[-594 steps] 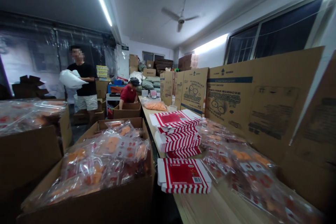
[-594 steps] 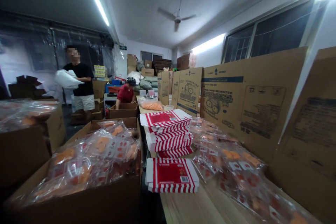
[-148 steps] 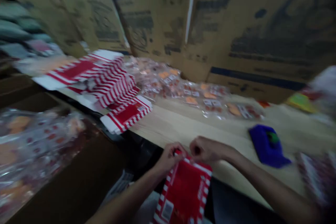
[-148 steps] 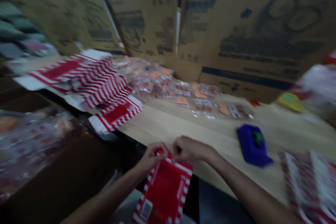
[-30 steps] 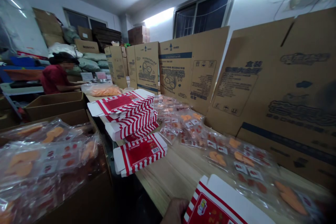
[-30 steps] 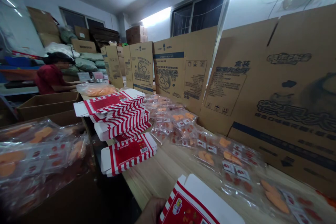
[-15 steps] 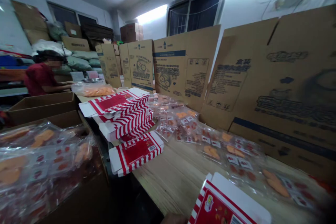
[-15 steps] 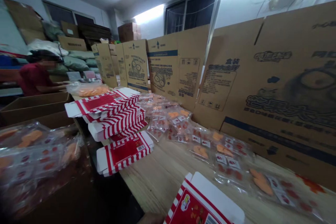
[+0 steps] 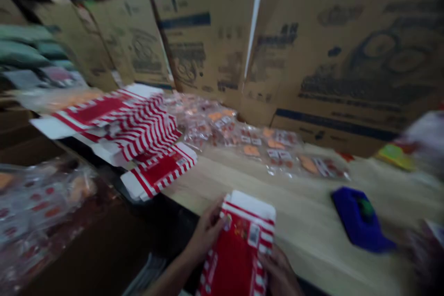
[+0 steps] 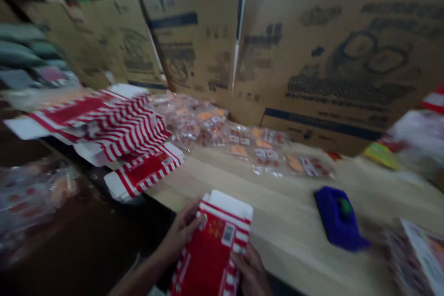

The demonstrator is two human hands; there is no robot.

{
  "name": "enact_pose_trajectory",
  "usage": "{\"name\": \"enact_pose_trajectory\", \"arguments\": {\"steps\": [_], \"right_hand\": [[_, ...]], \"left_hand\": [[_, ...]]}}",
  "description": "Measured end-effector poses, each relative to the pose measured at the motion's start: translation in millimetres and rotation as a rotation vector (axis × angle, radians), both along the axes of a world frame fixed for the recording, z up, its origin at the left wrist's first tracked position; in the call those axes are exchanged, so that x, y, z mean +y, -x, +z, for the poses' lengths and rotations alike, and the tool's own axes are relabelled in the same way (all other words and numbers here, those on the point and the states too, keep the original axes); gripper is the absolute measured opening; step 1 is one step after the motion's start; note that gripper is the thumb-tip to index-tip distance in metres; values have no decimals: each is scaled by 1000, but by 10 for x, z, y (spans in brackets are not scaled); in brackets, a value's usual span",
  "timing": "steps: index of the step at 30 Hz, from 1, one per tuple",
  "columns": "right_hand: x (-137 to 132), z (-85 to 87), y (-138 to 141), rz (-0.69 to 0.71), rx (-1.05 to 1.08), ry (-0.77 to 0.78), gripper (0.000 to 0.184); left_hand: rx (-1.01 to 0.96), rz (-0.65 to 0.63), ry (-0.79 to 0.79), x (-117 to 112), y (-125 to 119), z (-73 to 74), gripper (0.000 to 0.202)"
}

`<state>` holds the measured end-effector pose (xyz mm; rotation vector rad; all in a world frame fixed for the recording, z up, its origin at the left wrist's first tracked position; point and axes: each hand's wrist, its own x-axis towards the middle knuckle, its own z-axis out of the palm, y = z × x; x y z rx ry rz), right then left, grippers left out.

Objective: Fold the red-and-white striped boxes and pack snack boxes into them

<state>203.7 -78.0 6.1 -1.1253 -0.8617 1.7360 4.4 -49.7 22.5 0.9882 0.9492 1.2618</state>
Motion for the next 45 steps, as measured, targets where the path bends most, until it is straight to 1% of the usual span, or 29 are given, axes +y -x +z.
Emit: {"name": "enact_pose_trajectory", "arguments": {"steps": [1, 2, 3, 5, 7, 10, 13, 14, 16, 17, 19, 22, 23, 24, 26, 27, 29, 31, 32, 36, 39, 42, 45], "right_hand": [[-33, -29, -14, 23, 68, 35, 48], [-55, -56, -32, 5, 107, 16, 53], [-66, -80, -54, -55, 87, -32, 56], [-53, -109, -104, -193, -23, -145, 60], [-6, -111, -151, -241, -133, -226, 62], [83, -84, -196, -202, -237, -286, 54], [141, -77, -210, -190, -345, -316, 41], [152, -88, -210, -200, -387, -330, 36], [168, -127, -207, -224, -447, -367, 26], [175, -153, -204, -232, -454, -380, 23], [189, -200, -199, -223, -435, -376, 22], [222, -213, -206, -233, -347, -300, 17], [237, -196, -216, -238, -297, -259, 17], [254, -171, -231, -229, -242, -213, 26], [290, -113, -273, -153, -160, -134, 44], [306, -88, -295, -97, -152, -115, 46], [324, -61, -336, -20, -198, -134, 34], [315, -62, -359, -3, -267, -200, 23], [301, -66, -363, -3, -292, -233, 21], [221, -54, -354, 39, -330, -297, 25], [194, -9, -345, 37, -367, -301, 24], [201, 38, -340, 40, -390, -308, 22], [218, 99, -337, 71, -476, -356, 17]], "left_hand": [[1, 5, 20, -15, 17, 25, 52], [7, 6, 46, -24, 30, 29, 55], [5, -4, 67, -30, 41, 17, 59], [-12, -39, 107, -43, 58, -23, 64], [-34, -72, 134, -49, 76, -43, 67], [-40, -106, 167, -20, 106, -22, 62], [-29, -132, 197, 38, 118, -4, 48], [-17, -123, 204, 56, 114, -10, 42], [14, -60, 213, 88, 93, -41, 28], [31, -20, 219, 103, 80, -63, 25], [58, 40, 243, 134, 52, -110, 25], [60, 84, 263, 192, 39, -147, 24], [55, 79, 265, 216, 47, -147, 27], [54, 55, 264, 241, 61, -141, 33], [74, -61, 256, 293, 104, -127, 42], [100, -126, 244, 315, 129, -123, 40], [173, -210, 199, 346, 178, -127, 30], [261, -233, 137, 351, 216, -142, 22], [305, -238, 100, 344, 230, -148, 20], [435, -273, -19, 294, 252, -121, 20], [459, -288, -16, 268, 247, -58, 21], [498, -329, -10, 251, 238, 23, 15], [592, -316, -66, 246, 238, 113, 12]]}}
